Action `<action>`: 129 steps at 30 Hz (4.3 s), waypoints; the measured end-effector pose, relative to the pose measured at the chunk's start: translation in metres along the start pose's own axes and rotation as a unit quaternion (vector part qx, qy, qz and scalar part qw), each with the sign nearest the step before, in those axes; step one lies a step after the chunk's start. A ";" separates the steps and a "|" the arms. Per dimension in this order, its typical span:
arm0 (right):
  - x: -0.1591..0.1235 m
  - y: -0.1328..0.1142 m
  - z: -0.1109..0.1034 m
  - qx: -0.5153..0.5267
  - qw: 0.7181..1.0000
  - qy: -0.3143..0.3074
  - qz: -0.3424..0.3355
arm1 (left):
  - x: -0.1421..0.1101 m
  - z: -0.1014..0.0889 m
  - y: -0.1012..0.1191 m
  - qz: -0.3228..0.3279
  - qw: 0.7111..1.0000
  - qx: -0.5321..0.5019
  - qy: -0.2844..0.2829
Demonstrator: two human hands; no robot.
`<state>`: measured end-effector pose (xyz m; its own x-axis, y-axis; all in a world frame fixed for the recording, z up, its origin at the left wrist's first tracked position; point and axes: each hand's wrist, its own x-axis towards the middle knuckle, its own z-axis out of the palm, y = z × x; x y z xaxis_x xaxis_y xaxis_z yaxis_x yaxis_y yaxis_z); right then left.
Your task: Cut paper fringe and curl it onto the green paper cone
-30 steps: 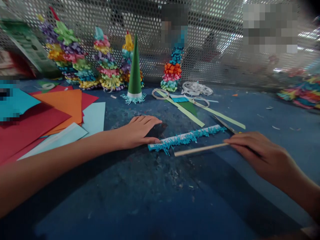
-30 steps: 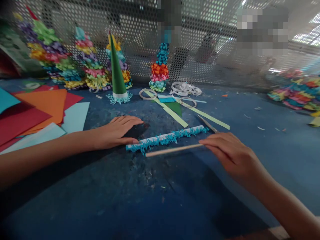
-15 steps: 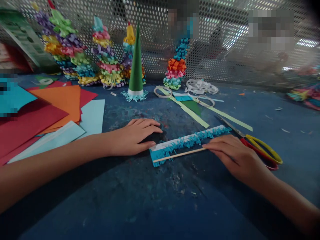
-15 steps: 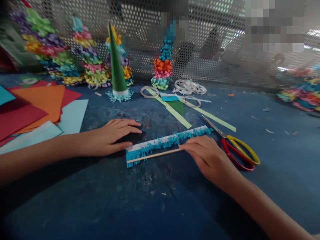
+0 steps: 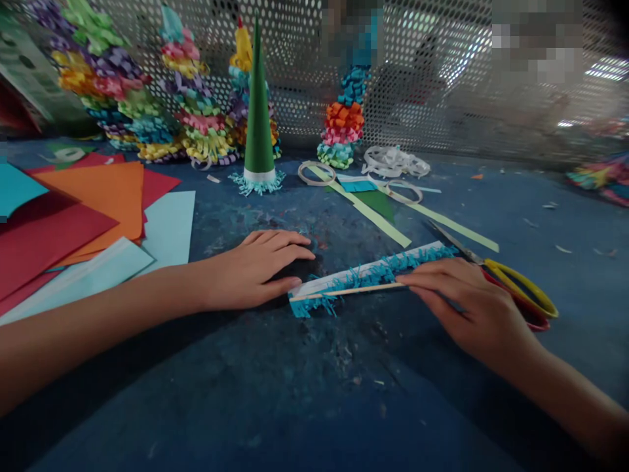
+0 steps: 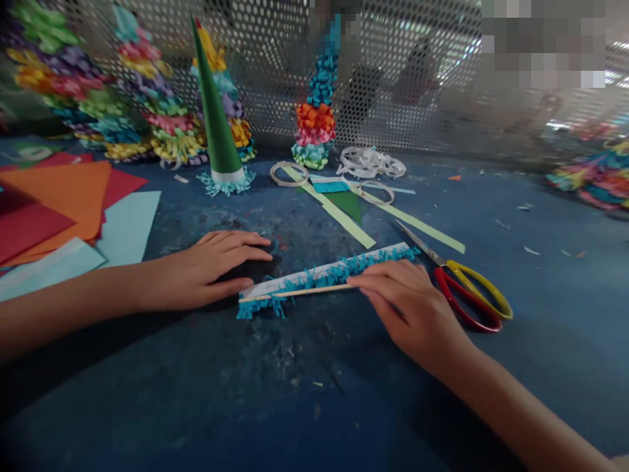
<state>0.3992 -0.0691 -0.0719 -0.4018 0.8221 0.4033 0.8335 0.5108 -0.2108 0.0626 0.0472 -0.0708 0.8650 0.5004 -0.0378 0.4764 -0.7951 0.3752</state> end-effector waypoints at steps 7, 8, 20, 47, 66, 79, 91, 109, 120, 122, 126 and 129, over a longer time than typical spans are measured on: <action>-0.004 0.003 0.005 0.032 0.999 -0.034 0.017 | 0.003 -0.003 0.000 -0.002 1.000 -0.005 0.002; -0.004 0.004 0.006 0.032 0.999 -0.037 0.021 | 0.002 -0.004 0.002 0.006 1.000 -0.001 0.015; 0.001 0.008 0.011 0.047 0.998 -0.045 -0.013 | -0.022 0.024 0.060 0.090 0.992 0.035 0.084; 0.069 -0.054 0.038 0.135 0.958 -0.223 -0.121 | -0.017 0.030 0.046 0.120 0.986 0.101 0.058; 0.068 -0.048 0.042 0.156 0.955 -0.203 -0.148 | -0.023 0.029 0.053 0.150 0.976 0.120 0.104; 0.068 -0.054 0.046 0.129 0.964 -0.205 -0.112 | -0.013 0.033 0.057 0.097 0.985 0.110 0.089; 0.065 -0.048 0.039 0.165 0.959 -0.195 -0.124 | -0.013 0.033 0.056 0.046 0.994 0.076 0.068; 0.080 -0.056 0.036 0.180 0.953 -0.242 -0.024 | -0.011 0.026 0.056 0.089 0.986 0.133 0.055; 0.064 -0.055 0.036 0.113 0.978 -0.152 -0.085 | -0.006 0.028 0.045 0.072 0.990 0.092 0.085; 0.061 -0.054 0.034 0.096 0.980 -0.144 -0.100 | -0.006 0.031 0.045 0.049 0.990 0.083 0.107; 0.058 -0.053 0.034 0.100 0.977 -0.129 -0.137 | -0.009 0.033 0.047 0.025 0.992 0.071 0.102; 0.060 -0.053 0.037 0.112 0.977 -0.139 -0.117 | -0.010 0.031 0.050 -0.005 0.995 0.060 0.074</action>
<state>0.3171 -0.0374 -0.0697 -0.6849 0.6970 0.2124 0.6150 0.7093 -0.3444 0.0826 -0.0079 -0.0808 0.8317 0.5461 0.1002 0.5074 -0.8209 0.2621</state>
